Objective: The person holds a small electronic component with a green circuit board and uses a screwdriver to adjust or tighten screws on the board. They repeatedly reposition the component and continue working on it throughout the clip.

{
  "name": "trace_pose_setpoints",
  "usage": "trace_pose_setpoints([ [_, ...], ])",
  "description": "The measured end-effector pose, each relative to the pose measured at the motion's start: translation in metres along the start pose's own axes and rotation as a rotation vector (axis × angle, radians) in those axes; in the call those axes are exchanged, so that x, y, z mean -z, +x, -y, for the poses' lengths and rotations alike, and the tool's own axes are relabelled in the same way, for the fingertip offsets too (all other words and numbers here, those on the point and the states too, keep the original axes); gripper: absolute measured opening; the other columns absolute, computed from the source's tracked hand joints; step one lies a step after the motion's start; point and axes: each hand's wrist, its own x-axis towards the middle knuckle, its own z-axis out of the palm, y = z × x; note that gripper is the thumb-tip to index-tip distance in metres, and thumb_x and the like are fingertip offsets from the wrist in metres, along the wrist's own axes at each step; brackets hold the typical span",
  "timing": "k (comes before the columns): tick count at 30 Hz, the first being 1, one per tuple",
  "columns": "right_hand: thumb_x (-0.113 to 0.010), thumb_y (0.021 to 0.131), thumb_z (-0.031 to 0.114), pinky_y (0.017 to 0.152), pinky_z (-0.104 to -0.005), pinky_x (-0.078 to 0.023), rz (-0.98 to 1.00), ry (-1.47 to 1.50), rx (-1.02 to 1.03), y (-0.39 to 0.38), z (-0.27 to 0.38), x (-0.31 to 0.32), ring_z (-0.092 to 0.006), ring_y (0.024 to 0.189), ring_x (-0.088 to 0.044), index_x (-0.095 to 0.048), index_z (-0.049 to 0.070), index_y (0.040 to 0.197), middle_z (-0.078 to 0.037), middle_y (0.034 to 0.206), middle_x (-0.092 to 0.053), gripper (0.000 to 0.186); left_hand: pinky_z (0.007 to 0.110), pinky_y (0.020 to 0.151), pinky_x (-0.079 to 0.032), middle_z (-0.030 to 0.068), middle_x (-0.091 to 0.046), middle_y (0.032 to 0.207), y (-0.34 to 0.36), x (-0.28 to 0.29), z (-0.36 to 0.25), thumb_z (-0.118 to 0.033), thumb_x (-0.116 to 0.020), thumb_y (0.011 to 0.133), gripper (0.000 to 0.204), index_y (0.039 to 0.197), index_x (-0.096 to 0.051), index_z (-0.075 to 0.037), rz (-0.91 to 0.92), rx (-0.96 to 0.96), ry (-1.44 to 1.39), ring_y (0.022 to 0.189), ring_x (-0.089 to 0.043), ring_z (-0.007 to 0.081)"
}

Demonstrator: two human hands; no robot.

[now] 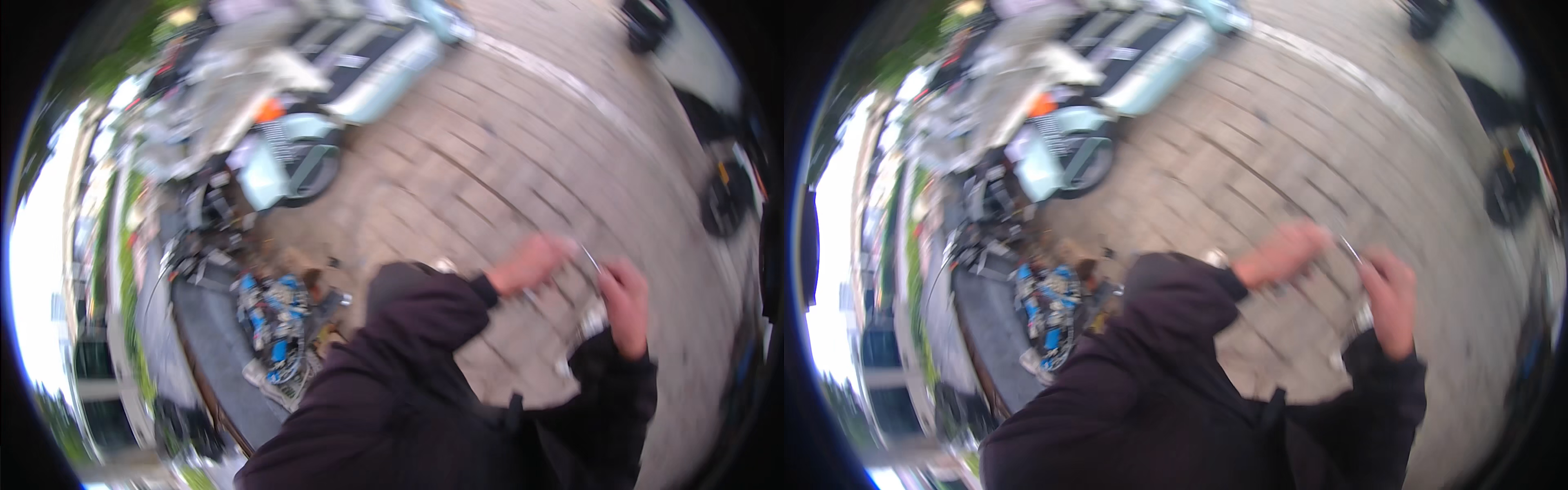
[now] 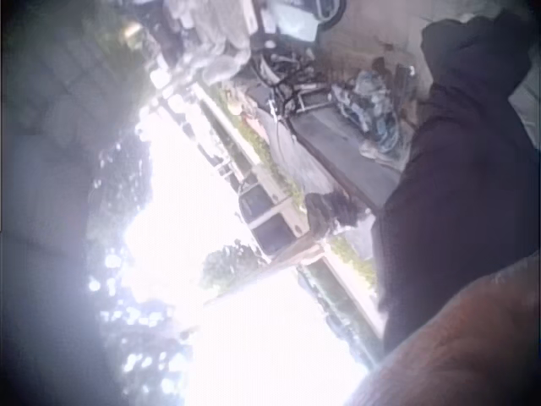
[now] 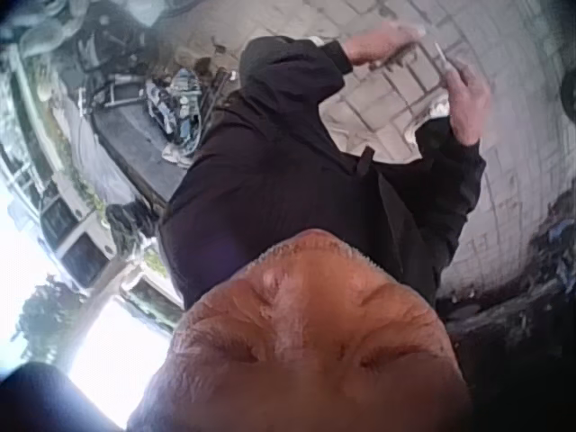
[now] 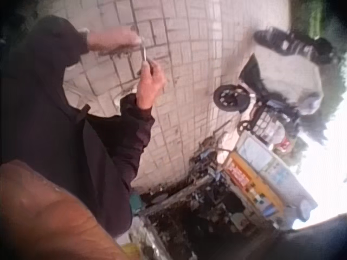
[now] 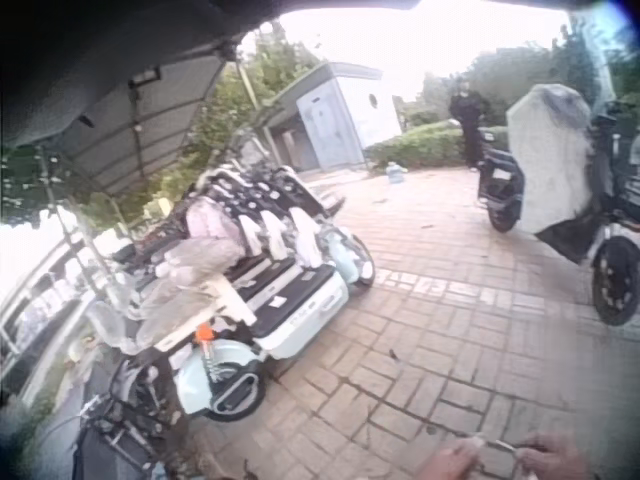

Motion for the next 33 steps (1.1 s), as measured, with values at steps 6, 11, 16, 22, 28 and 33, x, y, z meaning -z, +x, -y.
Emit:
trace_pose_setpoints([
  [6, -0.071, 0.088, 0.003, 0.060, -0.0348, -0.049, 0.001, -0.105, 0.129, -0.015, 0.002, 0.006, -0.0234, 0.065, -0.065, -0.073, 0.000, 0.093, -0.012, 0.074, -0.065, 0.006, 0.047, 0.069, -0.064, 0.0206, -0.068, 0.115, -0.001, 0.014, -0.021, -0.066, -0.040, 0.107, 0.073, 0.136, -0.054, -0.001, 0.039, 0.250, -0.675, 0.090, -0.074, 0.0352],
  [11, -0.072, 0.084, 0.004, 0.060, -0.0393, -0.051, -0.048, -0.206, 0.293, -0.015, 0.002, 0.000, -0.0311, 0.067, -0.067, -0.073, 0.003, 0.087, -0.012, 0.075, -0.068, 0.003, 0.051, 0.071, -0.065, 0.0236, -0.067, 0.116, -0.002, 0.008, -0.031, -0.066, -0.037, 0.107, 0.077, 0.139, -0.051, 0.003, 0.107, 0.250, -0.744, 0.091, -0.074, 0.0382],
  [16, -0.073, 0.082, 0.006, 0.059, -0.0416, -0.051, -0.020, -0.262, 0.303, -0.021, -0.008, 0.000, -0.0324, 0.067, -0.066, -0.071, 0.005, 0.084, -0.011, 0.073, -0.067, 0.003, 0.052, 0.075, -0.064, 0.0267, -0.067, 0.121, 0.000, 0.009, -0.025, -0.068, -0.030, 0.107, 0.082, 0.145, -0.049, 0.001, 0.144, 0.267, -0.719, 0.101, -0.072, 0.0417],
  [22, -0.074, 0.083, 0.001, 0.060, -0.0388, -0.052, 0.022, -0.321, 0.317, -0.023, -0.013, -0.002, -0.0330, 0.068, -0.067, -0.071, 0.001, 0.087, -0.013, 0.077, -0.069, 0.005, 0.051, 0.075, -0.064, 0.0264, -0.067, 0.121, 0.000, 0.007, -0.023, -0.068, -0.030, 0.106, 0.083, 0.146, -0.048, 0.002, 0.127, 0.277, -0.675, 0.102, -0.071, 0.0418],
  [28, -0.071, 0.082, 0.006, 0.058, -0.0422, -0.050, -0.027, -0.308, 0.330, -0.021, -0.017, -0.011, -0.0313, 0.066, -0.066, -0.067, 0.006, 0.079, -0.010, 0.071, -0.064, 0.005, 0.050, 0.076, -0.065, 0.0250, -0.067, 0.119, -0.001, 0.008, -0.023, -0.068, -0.032, 0.106, 0.081, 0.145, -0.049, 0.001, 0.111, 0.286, -0.663, 0.101, -0.071, 0.0418],
  [33, -0.071, 0.081, 0.006, 0.056, -0.0402, -0.050, -0.063, -0.438, 0.376, -0.023, -0.016, -0.018, -0.0302, 0.066, -0.065, -0.062, 0.006, 0.075, -0.009, 0.069, -0.060, 0.011, 0.047, 0.075, -0.065, 0.0229, -0.067, 0.117, -0.003, 0.002, -0.022, -0.065, -0.035, 0.107, 0.075, 0.142, -0.052, -0.001, 0.053, 0.280, -0.572, 0.099, -0.072, 0.0384],
])
